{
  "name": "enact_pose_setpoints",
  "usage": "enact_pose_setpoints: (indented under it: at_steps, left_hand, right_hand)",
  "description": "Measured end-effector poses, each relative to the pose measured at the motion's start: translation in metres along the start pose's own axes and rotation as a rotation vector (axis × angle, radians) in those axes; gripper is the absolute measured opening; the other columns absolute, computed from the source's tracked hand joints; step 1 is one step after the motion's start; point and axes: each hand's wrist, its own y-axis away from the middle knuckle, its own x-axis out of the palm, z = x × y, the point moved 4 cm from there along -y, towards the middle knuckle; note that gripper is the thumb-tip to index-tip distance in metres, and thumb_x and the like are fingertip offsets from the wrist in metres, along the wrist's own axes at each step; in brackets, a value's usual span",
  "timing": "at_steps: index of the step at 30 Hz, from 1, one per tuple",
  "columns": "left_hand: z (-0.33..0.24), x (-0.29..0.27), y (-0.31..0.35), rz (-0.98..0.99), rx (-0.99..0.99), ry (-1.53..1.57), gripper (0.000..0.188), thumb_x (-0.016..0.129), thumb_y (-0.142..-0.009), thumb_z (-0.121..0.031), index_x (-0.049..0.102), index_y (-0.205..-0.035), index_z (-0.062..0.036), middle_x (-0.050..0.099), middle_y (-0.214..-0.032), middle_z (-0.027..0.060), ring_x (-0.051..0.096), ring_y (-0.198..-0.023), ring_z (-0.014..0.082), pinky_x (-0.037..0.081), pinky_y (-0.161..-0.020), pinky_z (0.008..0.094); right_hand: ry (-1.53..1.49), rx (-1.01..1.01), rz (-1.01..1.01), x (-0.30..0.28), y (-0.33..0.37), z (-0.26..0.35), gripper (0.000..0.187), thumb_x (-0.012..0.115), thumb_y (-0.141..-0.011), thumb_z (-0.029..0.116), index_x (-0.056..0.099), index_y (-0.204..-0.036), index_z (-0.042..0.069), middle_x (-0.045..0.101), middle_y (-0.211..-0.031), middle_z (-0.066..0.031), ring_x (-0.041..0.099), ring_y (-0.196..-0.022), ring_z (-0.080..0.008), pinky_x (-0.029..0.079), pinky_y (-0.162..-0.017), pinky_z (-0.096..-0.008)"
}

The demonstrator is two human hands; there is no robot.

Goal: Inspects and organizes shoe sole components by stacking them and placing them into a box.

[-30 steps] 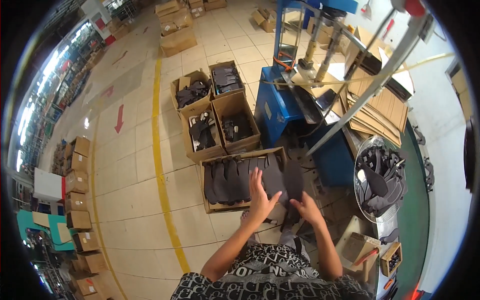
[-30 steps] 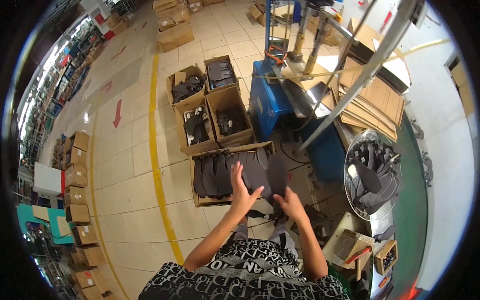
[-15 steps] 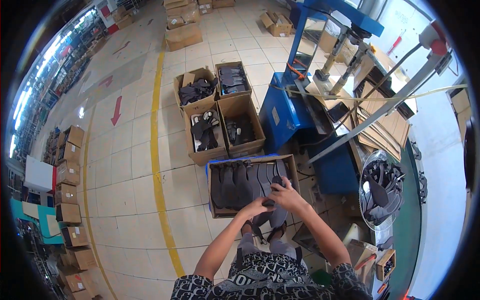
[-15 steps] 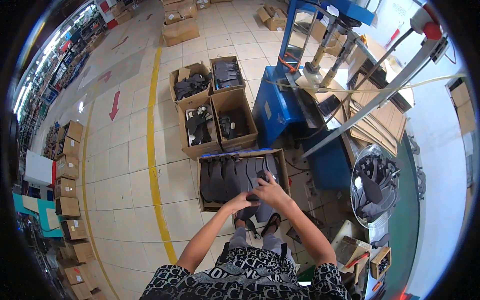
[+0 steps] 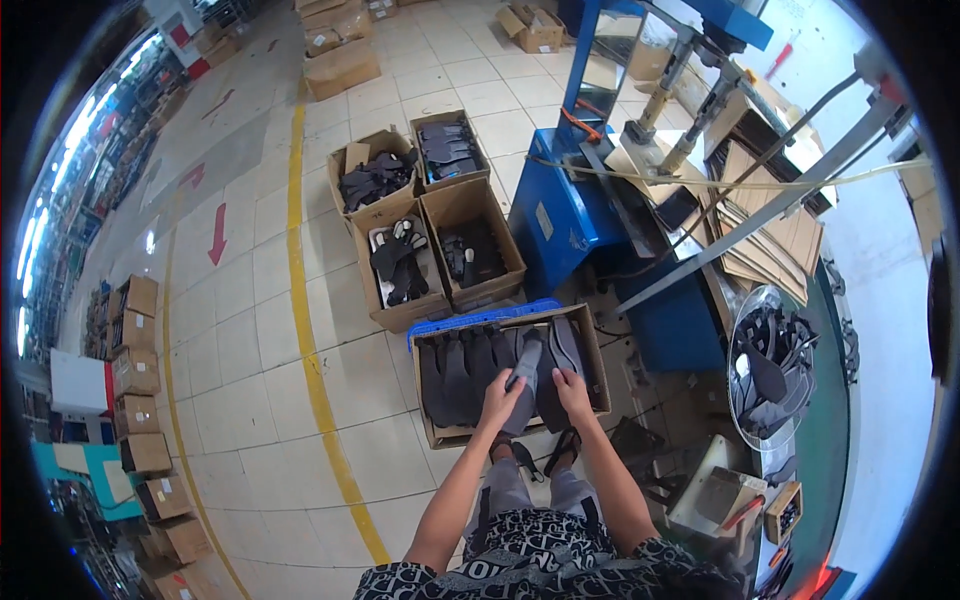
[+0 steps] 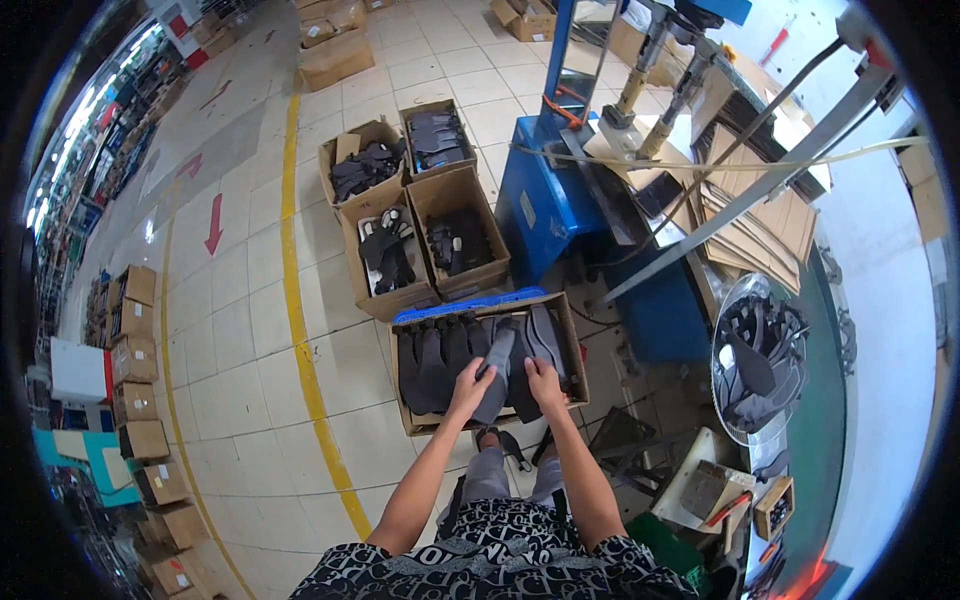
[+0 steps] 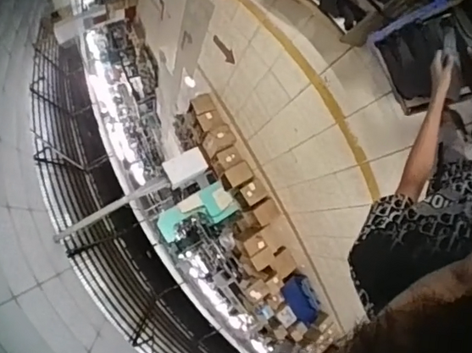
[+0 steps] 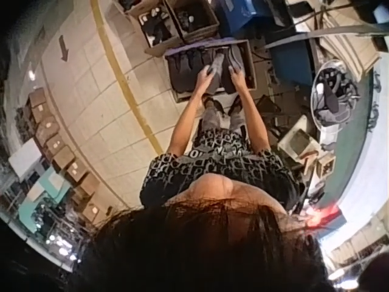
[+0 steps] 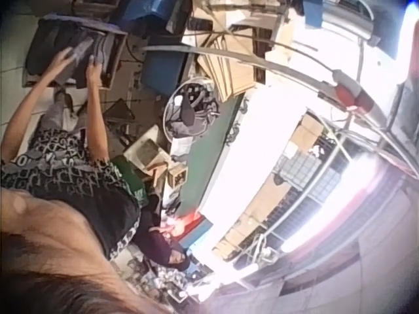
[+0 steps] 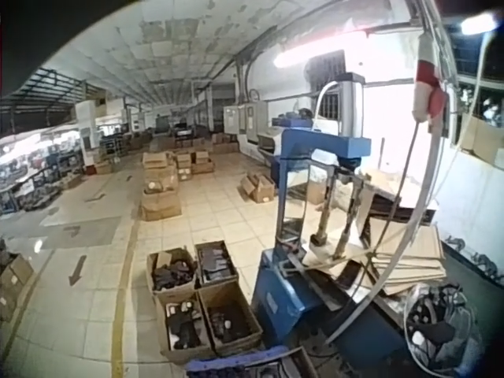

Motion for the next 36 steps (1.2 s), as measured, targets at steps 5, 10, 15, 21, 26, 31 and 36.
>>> enact_pose_setpoints:
  at_steps: [5, 10, 15, 21, 26, 31, 36]
  left_hand:
    - [-0.007, 0.003, -0.009, -0.137, -0.074, 0.075, 0.046, 0.054, -0.092, -0.03, 0.049, -0.12, 0.0061, 0.057, -0.116, 0.017, 0.052, -0.108, 0.0245, 0.038, -0.093, 0.0313]
    - [0.031, -0.006, -0.025, -0.302, -0.053, -0.017, 0.04, 0.047, -0.094, -0.029, 0.05, -0.114, 0.0056, 0.059, -0.101, 0.0259, 0.056, -0.102, 0.0352, 0.041, -0.087, 0.0364]
    - [0.032, -0.002, -0.05, -0.102, -0.103, -0.495, 0.03, 0.05, -0.089, -0.022, 0.058, -0.095, 0.0058, 0.06, -0.096, 0.0276, 0.058, -0.091, 0.0427, 0.045, -0.077, 0.0445]
    - [0.021, -0.004, -0.06, -0.052, 0.037, -0.668, 0.024, 0.066, -0.079, -0.017, 0.062, -0.072, 0.0052, 0.061, -0.071, 0.0245, 0.06, -0.071, 0.0406, 0.047, -0.066, 0.0442]
    - [0.033, -0.016, -0.057, -0.163, -0.129, -0.469, 0.02, 0.069, -0.077, -0.015, 0.064, -0.075, 0.0044, 0.062, -0.072, 0.0223, 0.062, -0.07, 0.038, 0.048, -0.065, 0.0411]
    - [0.011, 0.024, -0.048, -0.272, 0.297, -0.878, 0.024, 0.067, -0.081, -0.02, 0.061, -0.09, 0.0015, 0.06, -0.08, 0.0191, 0.059, -0.076, 0.0363, 0.047, -0.068, 0.043]
    - [-0.008, 0.048, 0.06, -0.1, 0.203, -0.38, 0.027, 0.055, -0.091, -0.012, 0.051, -0.111, 0.0045, 0.06, -0.099, 0.0177, 0.06, -0.083, 0.026, 0.048, -0.07, 0.0337]
  right_hand:
    - [0.039, 0.193, -0.238, 0.0, -0.02, -0.017, 0.034, 0.05, -0.093, 0.028, 0.058, -0.093, -0.005, 0.057, -0.074, -0.0115, 0.052, -0.072, -0.0194, 0.042, -0.07, -0.0312]
    - [-0.184, 0.096, 0.016, 0.029, -0.034, -0.016, 0.036, 0.049, -0.094, 0.029, 0.058, -0.097, -0.005, 0.059, -0.079, -0.0094, 0.052, -0.076, -0.0172, 0.042, -0.073, -0.0313]
    - [-0.014, 0.104, 0.102, 0.042, -0.055, -0.031, 0.039, 0.044, -0.094, 0.031, 0.057, -0.093, -0.006, 0.061, -0.08, -0.0218, 0.058, -0.08, -0.036, 0.042, -0.071, -0.0409]
    - [0.325, -0.014, 0.139, 0.042, -0.072, -0.046, 0.042, 0.044, -0.092, 0.037, 0.058, -0.088, -0.003, 0.061, -0.087, -0.0277, 0.057, -0.087, -0.0452, 0.045, -0.075, -0.0501]
    - [0.434, 0.017, 0.144, 0.037, -0.062, -0.019, 0.035, 0.054, -0.088, 0.034, 0.06, -0.088, -0.001, 0.063, -0.087, -0.0247, 0.061, -0.081, -0.0419, 0.048, -0.071, -0.0499]
    - [0.423, -0.294, -0.099, -0.014, -0.058, -0.018, 0.023, 0.057, -0.087, 0.024, 0.061, -0.093, 0.003, 0.063, -0.091, -0.018, 0.061, -0.083, -0.0387, 0.05, -0.07, -0.0453]
    - [-0.02, -0.326, -0.714, -0.131, 0.027, 0.004, 0.012, 0.056, -0.085, 0.006, 0.06, -0.096, 0.004, 0.059, -0.082, -0.016, 0.06, -0.073, -0.0324, 0.048, -0.062, -0.0375]
